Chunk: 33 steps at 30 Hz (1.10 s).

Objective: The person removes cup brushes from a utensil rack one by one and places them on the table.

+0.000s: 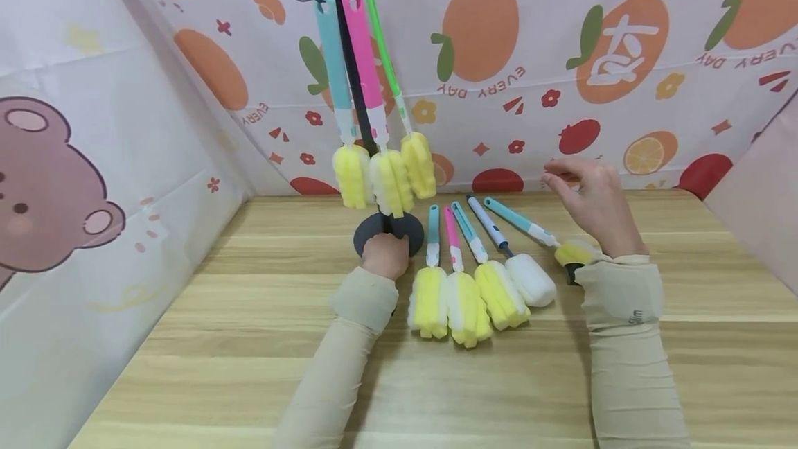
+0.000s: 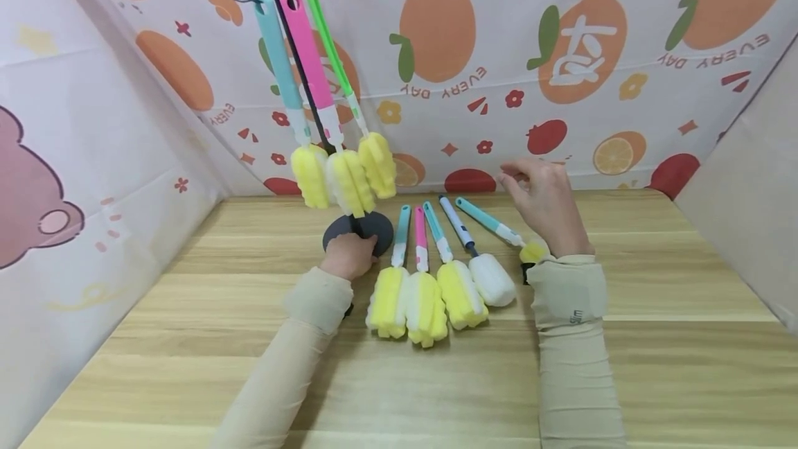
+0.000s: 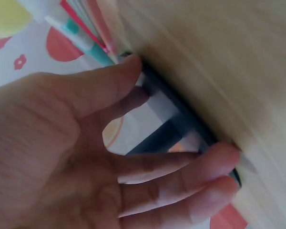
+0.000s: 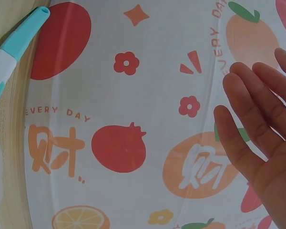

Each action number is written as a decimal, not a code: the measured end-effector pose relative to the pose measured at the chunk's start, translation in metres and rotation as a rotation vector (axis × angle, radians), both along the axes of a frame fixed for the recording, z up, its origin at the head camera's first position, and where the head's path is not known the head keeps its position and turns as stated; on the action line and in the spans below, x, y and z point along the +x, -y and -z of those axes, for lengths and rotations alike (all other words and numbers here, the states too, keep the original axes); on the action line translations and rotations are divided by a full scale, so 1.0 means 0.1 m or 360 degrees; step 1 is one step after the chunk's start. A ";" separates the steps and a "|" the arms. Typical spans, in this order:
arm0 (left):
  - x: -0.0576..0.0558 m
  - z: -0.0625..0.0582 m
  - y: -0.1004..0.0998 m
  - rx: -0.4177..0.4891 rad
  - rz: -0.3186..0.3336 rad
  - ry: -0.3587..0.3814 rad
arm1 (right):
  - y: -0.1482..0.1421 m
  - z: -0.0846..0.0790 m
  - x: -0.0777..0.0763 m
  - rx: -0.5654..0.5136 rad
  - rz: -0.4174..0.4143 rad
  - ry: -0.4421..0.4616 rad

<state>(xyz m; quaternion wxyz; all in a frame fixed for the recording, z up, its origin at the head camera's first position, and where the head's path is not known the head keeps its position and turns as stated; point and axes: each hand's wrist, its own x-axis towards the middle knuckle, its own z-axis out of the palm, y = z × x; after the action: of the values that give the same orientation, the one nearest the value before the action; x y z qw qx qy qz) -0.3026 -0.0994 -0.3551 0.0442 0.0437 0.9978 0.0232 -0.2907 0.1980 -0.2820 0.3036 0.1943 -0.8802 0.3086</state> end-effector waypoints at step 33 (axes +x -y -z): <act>0.08 -0.04 0.42 0.0028 0.0320 0.0558 | 0.11 0.02 -0.04 0.0034 -0.0037 0.0023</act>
<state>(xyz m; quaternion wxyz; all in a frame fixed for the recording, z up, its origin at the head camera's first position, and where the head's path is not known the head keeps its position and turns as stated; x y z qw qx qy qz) -0.2950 -0.1409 -0.3512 0.2190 0.1389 0.9652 0.0347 -0.2947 0.1873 -0.2844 0.2916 0.2055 -0.8834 0.3041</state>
